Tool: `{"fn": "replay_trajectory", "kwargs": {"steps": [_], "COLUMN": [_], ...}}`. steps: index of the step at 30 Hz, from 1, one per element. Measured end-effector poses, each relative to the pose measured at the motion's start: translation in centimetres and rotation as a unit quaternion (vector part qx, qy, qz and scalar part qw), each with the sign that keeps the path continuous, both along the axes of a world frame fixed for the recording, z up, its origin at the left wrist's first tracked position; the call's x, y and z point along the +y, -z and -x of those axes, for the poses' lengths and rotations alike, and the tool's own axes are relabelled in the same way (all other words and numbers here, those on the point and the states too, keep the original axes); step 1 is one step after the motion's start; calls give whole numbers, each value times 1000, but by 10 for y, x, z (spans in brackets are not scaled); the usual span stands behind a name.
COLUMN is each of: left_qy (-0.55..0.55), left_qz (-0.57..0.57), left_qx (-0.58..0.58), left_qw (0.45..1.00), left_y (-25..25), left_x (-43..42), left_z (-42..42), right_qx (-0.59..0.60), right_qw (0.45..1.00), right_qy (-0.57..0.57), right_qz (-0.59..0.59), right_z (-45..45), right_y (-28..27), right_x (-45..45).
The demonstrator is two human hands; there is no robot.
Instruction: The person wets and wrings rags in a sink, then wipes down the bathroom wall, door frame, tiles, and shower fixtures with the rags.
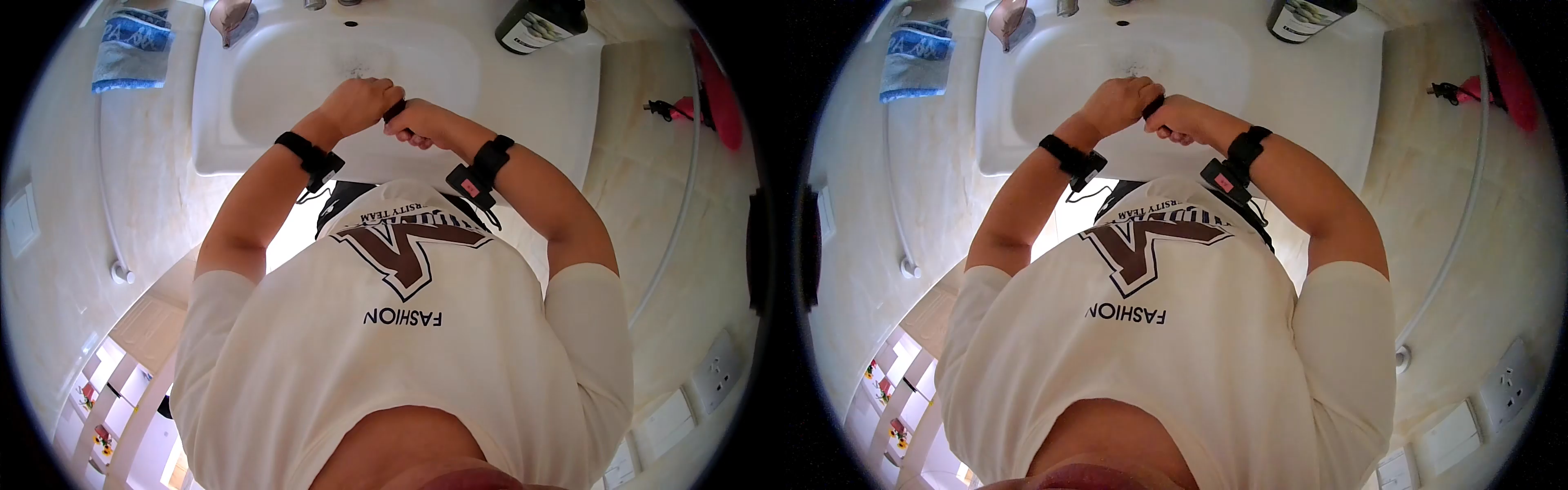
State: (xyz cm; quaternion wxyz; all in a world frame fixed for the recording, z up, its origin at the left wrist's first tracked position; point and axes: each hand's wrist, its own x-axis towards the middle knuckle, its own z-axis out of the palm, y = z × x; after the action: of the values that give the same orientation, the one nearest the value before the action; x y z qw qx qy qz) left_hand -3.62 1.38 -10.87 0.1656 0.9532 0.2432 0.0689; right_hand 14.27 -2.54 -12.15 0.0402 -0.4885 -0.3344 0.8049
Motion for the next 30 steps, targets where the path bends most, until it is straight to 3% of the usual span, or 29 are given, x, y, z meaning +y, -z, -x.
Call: {"fn": "replay_trajectory", "kwargs": {"steps": [1,3,4,6,8,15,19,21,23,26,30], "left_qy": [-33,-65,-91,-115,-170,-221,-209,-265,-237,-299,-298], "left_qz": [12,24,31,39,78,195,242,305,292,397,447], "left_qx": [19,39,57,76,134,117,137,103,128,115,79], "left_qw": [999,997,994,990,973,948,938,909,918,860,840], "left_y": [3,7,7,9,11,40,50,45,59,51,43], "left_x": [1,-1,-2,-3,-3,0,-2,-5,-3,0,-5], "left_z": [-2,-6,-9,-15,-22,-11,7,13,27,33,34], "right_qx": [0,-157,-157,-305,-340,-397,-348,-346,-331,-320,-277], "right_qw": [1000,951,952,849,832,771,787,792,791,801,818], "right_qy": [2,-60,-58,-32,-33,-89,-90,-88,-106,-104,-111], "right_qz": [1,-259,-258,-431,-437,-490,-502,-496,-504,-496,-492], "right_z": [1,6,9,12,14,27,40,46,52,57,47], "right_y": [5,16,22,27,28,40,44,44,41,38,32], "right_x": [0,0,-4,-10,-11,-12,-16,-16,-14,-11,-11]}}
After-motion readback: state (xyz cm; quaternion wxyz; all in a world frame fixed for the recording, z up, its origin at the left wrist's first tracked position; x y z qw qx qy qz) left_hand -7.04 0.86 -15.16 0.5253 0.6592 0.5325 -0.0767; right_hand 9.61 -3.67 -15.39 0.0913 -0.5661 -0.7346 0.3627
